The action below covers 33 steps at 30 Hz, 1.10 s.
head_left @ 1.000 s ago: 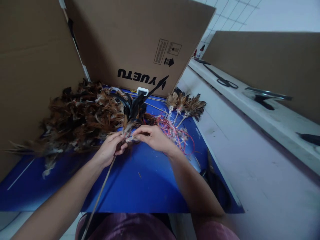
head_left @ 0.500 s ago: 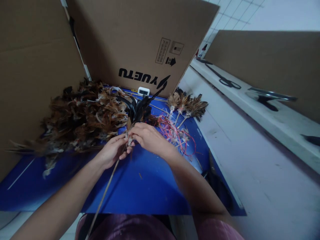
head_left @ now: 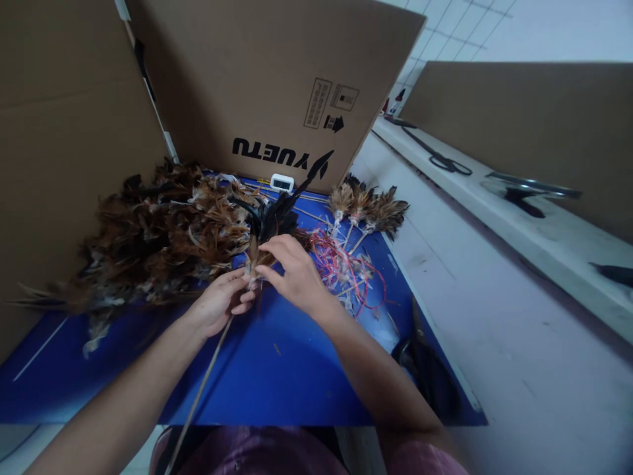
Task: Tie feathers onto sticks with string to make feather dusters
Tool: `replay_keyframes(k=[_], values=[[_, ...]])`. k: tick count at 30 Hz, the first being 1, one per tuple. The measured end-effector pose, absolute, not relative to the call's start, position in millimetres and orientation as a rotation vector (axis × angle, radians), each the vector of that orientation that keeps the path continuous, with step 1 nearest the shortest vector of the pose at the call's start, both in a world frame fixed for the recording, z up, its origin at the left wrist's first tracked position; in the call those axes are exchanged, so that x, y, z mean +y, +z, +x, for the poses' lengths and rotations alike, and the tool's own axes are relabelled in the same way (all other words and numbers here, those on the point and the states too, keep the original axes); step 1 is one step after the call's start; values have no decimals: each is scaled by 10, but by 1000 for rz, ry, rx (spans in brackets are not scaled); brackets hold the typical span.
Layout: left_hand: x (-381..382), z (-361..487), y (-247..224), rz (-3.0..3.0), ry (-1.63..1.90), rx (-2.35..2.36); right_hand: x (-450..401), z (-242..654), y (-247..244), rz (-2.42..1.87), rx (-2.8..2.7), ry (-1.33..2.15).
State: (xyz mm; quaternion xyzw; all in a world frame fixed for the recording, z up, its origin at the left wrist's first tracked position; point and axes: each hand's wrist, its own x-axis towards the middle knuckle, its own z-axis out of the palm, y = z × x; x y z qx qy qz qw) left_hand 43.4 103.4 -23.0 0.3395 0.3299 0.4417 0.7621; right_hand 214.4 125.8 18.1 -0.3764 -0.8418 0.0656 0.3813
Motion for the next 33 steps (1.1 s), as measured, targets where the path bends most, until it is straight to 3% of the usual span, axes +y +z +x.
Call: replay_keyframes(k=[6, 14, 28, 33], values=[[1042, 400, -226, 732, 990, 743, 1011, 2236, 113, -1063, -1800, 13], [1075, 281, -128, 742, 1090, 777, 983, 2274, -262, -1251, -1988, 426], [1155, 166, -99, 748, 1147, 844, 1222, 1903, -319, -1508, -2402, 199], [1156, 178, -108, 741, 1118, 819, 1263, 1848, -379, -1606, -2468, 329]])
